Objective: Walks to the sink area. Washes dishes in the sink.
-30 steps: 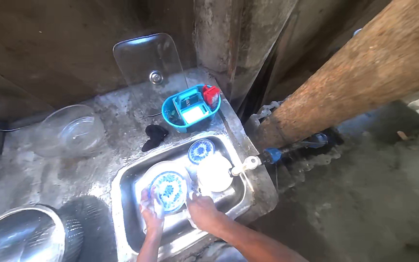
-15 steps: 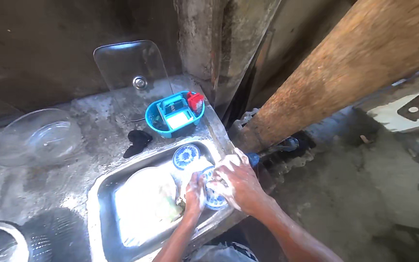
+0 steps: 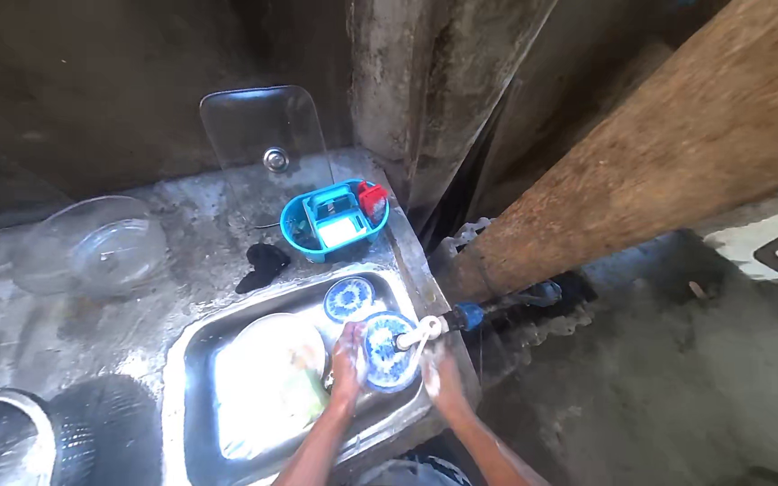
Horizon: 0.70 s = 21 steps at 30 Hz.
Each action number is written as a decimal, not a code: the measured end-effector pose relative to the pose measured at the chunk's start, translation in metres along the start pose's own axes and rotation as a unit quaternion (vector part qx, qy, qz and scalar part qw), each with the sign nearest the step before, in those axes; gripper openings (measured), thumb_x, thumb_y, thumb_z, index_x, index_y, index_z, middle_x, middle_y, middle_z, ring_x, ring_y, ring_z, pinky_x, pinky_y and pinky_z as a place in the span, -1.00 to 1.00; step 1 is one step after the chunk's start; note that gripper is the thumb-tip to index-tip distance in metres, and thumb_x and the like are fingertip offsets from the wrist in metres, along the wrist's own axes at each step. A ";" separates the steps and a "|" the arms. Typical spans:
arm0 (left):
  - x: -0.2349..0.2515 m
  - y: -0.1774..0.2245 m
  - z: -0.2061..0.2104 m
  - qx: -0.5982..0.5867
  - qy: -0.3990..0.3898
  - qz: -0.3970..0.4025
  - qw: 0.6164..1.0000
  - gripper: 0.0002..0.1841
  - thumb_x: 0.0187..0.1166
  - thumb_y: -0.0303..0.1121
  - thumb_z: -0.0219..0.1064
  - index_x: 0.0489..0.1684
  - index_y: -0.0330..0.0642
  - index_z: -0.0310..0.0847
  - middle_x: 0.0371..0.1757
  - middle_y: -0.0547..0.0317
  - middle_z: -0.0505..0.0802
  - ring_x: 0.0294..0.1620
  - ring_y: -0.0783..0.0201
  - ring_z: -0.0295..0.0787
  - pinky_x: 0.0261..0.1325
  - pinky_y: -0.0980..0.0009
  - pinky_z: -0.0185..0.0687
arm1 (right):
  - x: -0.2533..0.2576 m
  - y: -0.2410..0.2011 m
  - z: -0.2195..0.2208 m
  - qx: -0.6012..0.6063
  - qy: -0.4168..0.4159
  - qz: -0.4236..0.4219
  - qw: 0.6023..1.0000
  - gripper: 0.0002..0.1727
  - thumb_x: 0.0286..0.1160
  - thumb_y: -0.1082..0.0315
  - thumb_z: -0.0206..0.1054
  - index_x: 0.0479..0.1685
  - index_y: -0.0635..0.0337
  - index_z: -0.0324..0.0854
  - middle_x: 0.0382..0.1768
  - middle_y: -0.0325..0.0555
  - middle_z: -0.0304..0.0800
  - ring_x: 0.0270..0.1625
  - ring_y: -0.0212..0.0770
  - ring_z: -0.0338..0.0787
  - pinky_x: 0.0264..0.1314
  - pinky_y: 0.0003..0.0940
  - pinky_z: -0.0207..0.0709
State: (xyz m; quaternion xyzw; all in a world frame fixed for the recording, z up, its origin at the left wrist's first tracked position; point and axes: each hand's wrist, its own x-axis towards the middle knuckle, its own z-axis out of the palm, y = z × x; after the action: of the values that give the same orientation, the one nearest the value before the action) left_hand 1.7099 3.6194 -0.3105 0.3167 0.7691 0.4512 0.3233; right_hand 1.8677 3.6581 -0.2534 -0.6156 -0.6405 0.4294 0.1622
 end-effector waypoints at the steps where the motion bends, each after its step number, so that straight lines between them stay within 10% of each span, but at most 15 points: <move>1: 0.002 0.004 -0.002 0.049 0.000 0.015 0.999 -0.59 0.86 -0.27 0.03 0.17 -0.44 0.71 0.01 -0.30 0.86 0.13 -0.09 0.81 0.35 -0.06 0.59 | 0.008 -0.002 0.010 0.017 -0.025 0.023 0.999 -0.55 0.70 0.34 0.24 0.43 0.49 0.51 0.29 0.33 0.71 0.38 0.03 0.71 0.52 -0.12 0.50; 5: 0.021 0.025 0.005 0.371 -0.071 0.042 0.925 -0.54 0.85 -0.17 -0.05 0.45 -0.24 0.60 0.33 -0.17 0.80 0.34 -0.14 0.77 0.35 -0.12 0.64 | 0.028 0.006 0.053 0.150 -0.013 0.087 0.985 -0.54 0.64 0.47 0.28 0.48 0.48 0.45 0.34 0.23 0.67 0.43 -0.15 0.65 0.56 -0.31 0.47; 8: 0.026 0.030 0.024 0.445 -0.138 0.104 0.879 -0.42 0.75 -0.27 0.02 0.77 -0.28 0.27 0.76 -0.21 0.42 0.83 -0.21 0.16 0.84 -0.26 -0.21 | 0.038 -0.009 0.065 0.138 -0.050 0.129 0.981 -0.53 0.70 0.46 0.23 0.52 0.54 0.43 0.47 0.33 0.59 0.55 -0.03 0.57 0.66 -0.23 0.36; 10: 0.019 0.028 0.027 0.437 -0.165 0.115 0.877 -0.40 0.78 -0.33 -0.03 0.83 -0.29 0.14 0.82 -0.20 0.30 0.89 -0.19 0.01 0.88 -0.20 -0.36 | 0.045 -0.003 0.072 0.197 -0.049 0.136 0.970 -0.52 0.72 0.47 0.18 0.55 0.55 0.37 0.49 0.35 0.55 0.55 -0.01 0.56 0.64 -0.22 0.38; 15: -0.021 0.021 0.025 0.348 -0.135 0.105 0.922 -0.54 0.69 -0.42 0.13 0.59 -0.19 0.53 0.49 -0.07 0.74 0.60 -0.05 0.58 0.70 0.06 0.35 | 0.051 0.025 0.087 0.272 -0.045 0.168 0.947 -0.56 0.81 0.37 0.11 0.55 0.41 0.41 0.41 0.25 0.63 0.45 -0.08 0.64 0.55 -0.18 0.48; 21: 0.018 0.034 0.028 0.313 -0.226 0.022 0.922 -0.58 0.67 -0.33 0.22 0.50 -0.15 0.52 0.52 -0.14 0.60 0.41 -0.07 0.68 0.37 0.03 0.66 | 0.062 0.033 0.087 0.317 -0.030 0.170 0.933 -0.63 0.79 0.43 0.11 0.48 0.35 0.47 0.19 0.15 0.71 0.16 -0.16 0.72 0.24 -0.19 0.62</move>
State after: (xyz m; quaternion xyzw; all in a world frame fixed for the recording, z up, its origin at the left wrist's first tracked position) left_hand 1.7277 3.6608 -0.2950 0.5124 0.7705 0.1112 0.3624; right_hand 1.8127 3.6813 -0.3483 -0.6184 -0.3617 0.6497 0.2544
